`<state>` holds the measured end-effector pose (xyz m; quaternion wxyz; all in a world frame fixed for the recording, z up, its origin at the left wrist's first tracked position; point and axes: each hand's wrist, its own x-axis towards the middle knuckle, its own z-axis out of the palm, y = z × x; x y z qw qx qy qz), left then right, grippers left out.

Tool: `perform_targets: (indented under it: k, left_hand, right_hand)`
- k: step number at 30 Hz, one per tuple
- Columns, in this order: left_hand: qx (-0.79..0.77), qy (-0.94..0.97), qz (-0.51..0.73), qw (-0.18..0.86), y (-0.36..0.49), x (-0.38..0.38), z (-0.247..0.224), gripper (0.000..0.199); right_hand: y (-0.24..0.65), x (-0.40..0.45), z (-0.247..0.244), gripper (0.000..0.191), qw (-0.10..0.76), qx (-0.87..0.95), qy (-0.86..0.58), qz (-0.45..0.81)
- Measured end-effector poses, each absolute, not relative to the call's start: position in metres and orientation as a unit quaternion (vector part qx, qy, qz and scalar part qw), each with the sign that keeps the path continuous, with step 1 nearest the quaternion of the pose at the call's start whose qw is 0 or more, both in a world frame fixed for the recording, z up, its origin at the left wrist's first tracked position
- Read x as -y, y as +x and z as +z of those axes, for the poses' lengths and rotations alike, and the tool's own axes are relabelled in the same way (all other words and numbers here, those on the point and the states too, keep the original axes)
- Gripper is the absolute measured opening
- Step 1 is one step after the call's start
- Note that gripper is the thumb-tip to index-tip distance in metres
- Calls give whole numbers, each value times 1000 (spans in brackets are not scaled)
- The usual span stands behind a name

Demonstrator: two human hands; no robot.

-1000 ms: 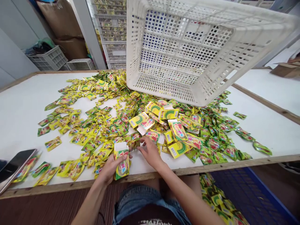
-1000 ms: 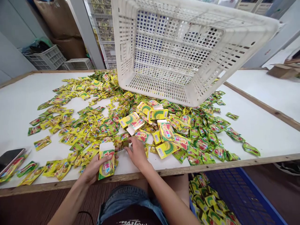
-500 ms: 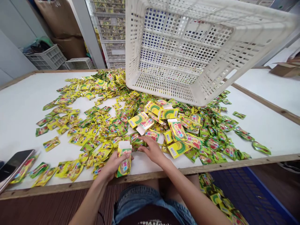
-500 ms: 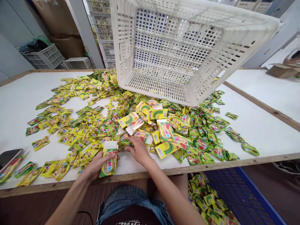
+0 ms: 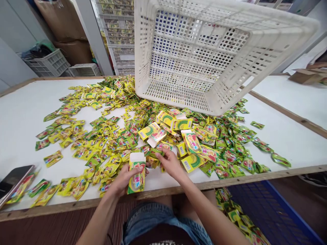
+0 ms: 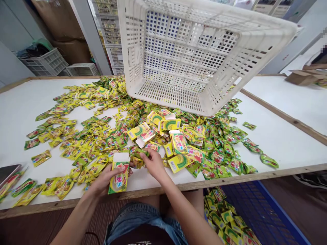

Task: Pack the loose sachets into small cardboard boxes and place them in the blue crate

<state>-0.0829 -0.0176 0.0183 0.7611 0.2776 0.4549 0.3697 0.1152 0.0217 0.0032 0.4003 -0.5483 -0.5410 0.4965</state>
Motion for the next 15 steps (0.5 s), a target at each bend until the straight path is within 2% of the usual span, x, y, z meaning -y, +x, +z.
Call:
perform_targets:
  k: [3,9,12,15]
  left_hand:
    - [-466,281,369,754,-79,18,18,44]
    - [-464,301,365,749,-69,19,18,40]
    - [-454,309,382,744,-57,16,14,33]
    - [-457,330,382,732,-39,13,11,24]
  right_hand:
    - [111,-16,14,34,387,556,-515,526]
    - [118,-11,29,23,358,652,-524,415]
    - [121,-12,36,26,423,599,-557,389]
    - [118,-11,46,28,501,561,-531,390]
